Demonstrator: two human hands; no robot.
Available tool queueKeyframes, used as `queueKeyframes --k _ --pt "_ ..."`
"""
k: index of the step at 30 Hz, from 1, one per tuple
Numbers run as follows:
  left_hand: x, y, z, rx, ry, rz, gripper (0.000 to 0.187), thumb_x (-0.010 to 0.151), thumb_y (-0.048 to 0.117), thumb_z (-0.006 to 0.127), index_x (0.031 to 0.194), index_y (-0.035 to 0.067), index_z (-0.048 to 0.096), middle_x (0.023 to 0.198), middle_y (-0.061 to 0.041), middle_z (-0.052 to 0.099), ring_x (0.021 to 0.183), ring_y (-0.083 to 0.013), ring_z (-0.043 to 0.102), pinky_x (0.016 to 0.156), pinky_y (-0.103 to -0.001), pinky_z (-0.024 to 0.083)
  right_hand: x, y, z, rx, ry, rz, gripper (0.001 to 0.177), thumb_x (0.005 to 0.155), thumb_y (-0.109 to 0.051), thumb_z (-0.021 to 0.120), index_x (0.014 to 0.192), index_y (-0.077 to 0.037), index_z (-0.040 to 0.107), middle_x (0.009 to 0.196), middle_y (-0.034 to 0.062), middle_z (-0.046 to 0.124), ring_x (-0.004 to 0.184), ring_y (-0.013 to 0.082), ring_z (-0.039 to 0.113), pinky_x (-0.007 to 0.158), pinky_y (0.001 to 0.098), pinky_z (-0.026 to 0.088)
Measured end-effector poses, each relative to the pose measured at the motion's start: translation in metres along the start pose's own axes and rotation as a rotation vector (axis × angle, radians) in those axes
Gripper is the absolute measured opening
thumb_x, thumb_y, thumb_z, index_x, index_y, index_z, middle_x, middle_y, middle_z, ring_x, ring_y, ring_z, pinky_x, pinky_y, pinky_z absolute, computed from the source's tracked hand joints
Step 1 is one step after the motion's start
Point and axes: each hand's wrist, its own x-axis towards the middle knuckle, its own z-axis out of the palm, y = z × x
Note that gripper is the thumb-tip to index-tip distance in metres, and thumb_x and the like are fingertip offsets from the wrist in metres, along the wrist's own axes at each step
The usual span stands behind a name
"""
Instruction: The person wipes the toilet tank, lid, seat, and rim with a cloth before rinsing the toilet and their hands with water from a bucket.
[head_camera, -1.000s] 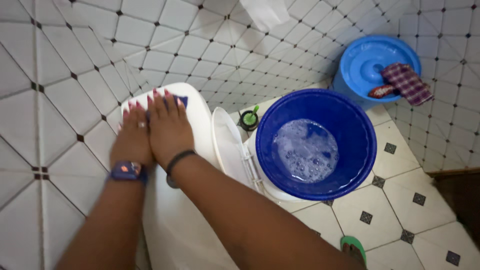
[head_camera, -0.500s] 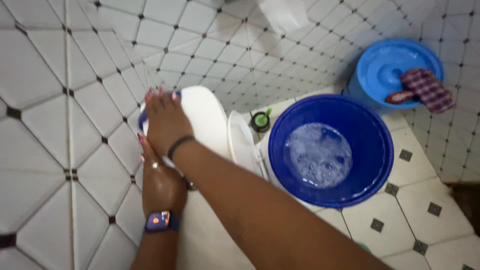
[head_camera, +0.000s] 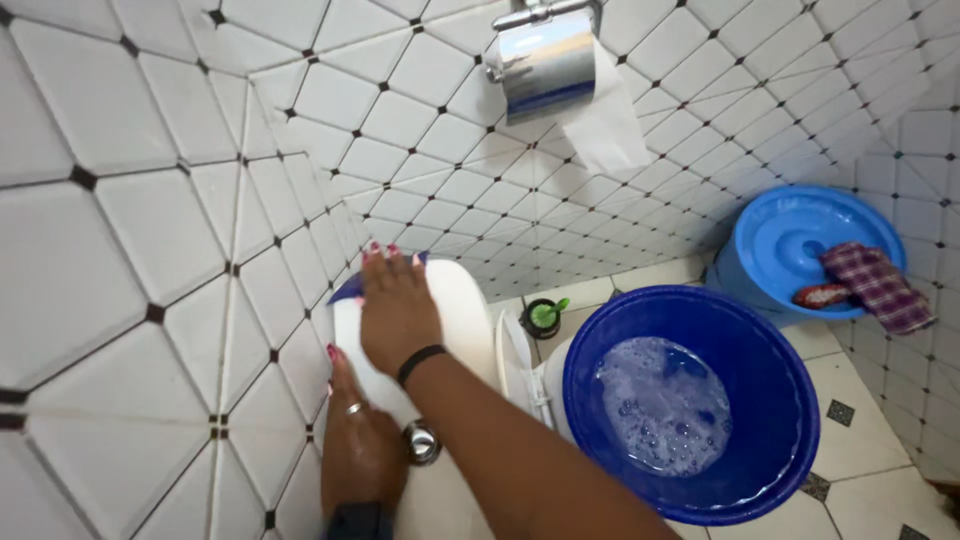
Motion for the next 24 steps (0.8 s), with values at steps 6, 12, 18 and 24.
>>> queueKeyframes --k 6,12,18,24 --pt "-0.004 0.019 -0.01 -0.153 -0.225 -0.503 0.081 0.089 0.003 0.05 0.164 0.012 0.021 0.095 -0.027 0.065 0.084 -0.04 0.069 0.092 -0.038 0.054 -0.008 -0.002 0.01 -0.139 -0.241 -0.191 0.068 0.096 -0.032 0.053 0.154 -0.001 0.037 0.158 0.013 0.041 0.152 0.031 0.031 0.124 0.0474 0.021" --pt "-0.001 0.01 -0.004 0.035 -0.278 -0.55 0.08 0.093 0.007 0.047 0.165 0.013 0.012 0.122 -0.024 0.067 0.1 -0.0402 0.067 0.086 -0.046 0.052 0.003 -0.009 0.024 -0.059 -0.238 -0.099 0.07 0.091 -0.038 0.052 0.151 -0.004 0.039 0.161 0.0123 0.036 0.15 0.0315 0.028 0.123 0.0483 0.018" --pt "-0.005 0.007 -0.005 -0.016 -0.126 -0.276 0.074 0.093 0.004 0.044 0.163 0.003 0.018 0.137 -0.034 0.056 0.115 -0.0445 0.062 0.092 -0.046 0.051 -0.002 -0.012 0.013 0.003 -0.269 -0.079 0.061 0.094 -0.032 0.053 0.146 -0.003 0.044 0.157 0.0132 0.041 0.149 0.0332 0.03 0.123 0.047 0.019" --pt "-0.003 0.009 -0.009 -0.057 -0.173 -0.36 0.072 0.094 0.007 0.039 0.163 0.004 0.018 0.139 -0.031 0.057 0.119 -0.0418 0.061 0.097 -0.045 0.049 -0.017 -0.008 0.013 0.142 -0.265 0.083 0.051 0.099 -0.019 0.051 0.148 -0.008 0.051 0.155 0.0097 0.05 0.151 0.026 0.042 0.131 0.0404 0.028"
